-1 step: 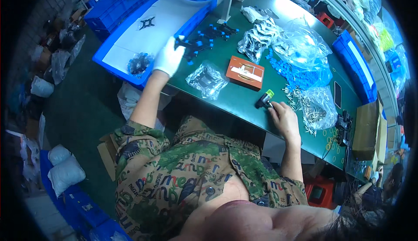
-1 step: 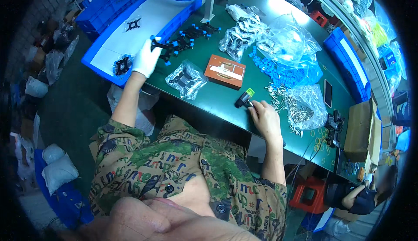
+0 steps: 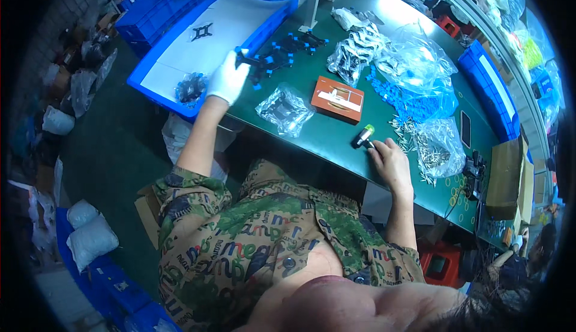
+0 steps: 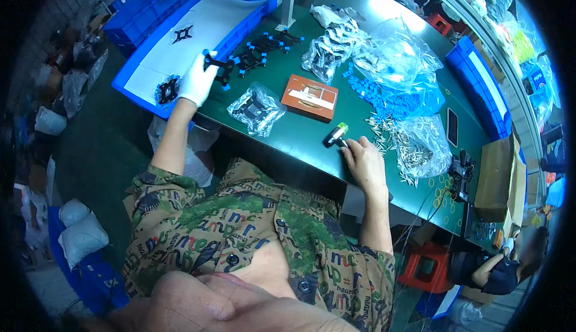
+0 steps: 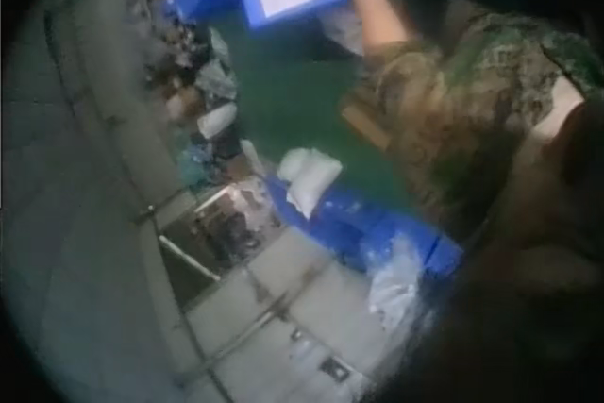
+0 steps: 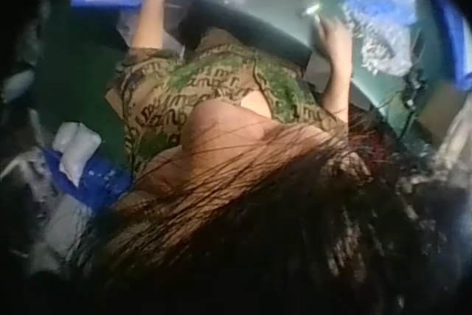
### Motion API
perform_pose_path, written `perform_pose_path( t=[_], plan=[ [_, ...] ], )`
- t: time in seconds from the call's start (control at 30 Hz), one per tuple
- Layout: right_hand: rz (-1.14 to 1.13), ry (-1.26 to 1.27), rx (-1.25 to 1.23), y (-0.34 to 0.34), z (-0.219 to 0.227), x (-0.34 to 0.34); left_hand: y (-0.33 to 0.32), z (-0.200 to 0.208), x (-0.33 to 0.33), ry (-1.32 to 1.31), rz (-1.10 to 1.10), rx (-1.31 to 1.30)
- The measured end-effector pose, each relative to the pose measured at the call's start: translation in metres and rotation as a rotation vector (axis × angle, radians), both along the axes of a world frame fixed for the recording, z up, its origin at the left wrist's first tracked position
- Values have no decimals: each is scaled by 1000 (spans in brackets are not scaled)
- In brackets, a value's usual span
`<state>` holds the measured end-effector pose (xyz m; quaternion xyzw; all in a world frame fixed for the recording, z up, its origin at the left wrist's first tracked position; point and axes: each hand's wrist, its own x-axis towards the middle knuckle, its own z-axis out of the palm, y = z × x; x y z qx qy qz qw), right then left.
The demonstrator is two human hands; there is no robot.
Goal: The person assembles small hardware components at a workbench. They pick up black plastic parts and metal pins, insert the pins into the plastic parts, and use a hammer to secure them. The person then places the assembled units into a clear plastic bag.
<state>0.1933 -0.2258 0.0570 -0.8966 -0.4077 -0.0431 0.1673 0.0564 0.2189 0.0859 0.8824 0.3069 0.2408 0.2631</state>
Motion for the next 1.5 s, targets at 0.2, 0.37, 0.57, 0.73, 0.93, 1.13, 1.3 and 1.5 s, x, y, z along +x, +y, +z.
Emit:
perform_pose_path(
  t=[0.2,0.37,0.57,0.73,0.93,1.13,1.3,1.5],
  plan=[
    [-15,-56,64,2,-16,-2,5,-9,2,302,81,117],
    [-23,-65,59,2,-13,-5,2,-21,13,397,50,77],
    [-28,-70,61,1,-18,-4,-6,-33,23,474,-15,207],
    [-45,-79,48,3,-20,-7,-7,-38,28,136,60,352],
    [-56,-69,46,4,-18,-9,-3,-48,35,149,-86,556],
    [-52,-64,38,6,-16,-10,-4,-55,25,22,-201,785],
    [-61,-48,29,2,-16,-10,-72,-6,-7,44,-365,502],
    [57,-125,179,22,-3,-24,-108,-57,-48,-194,-579,526]
  ],
)
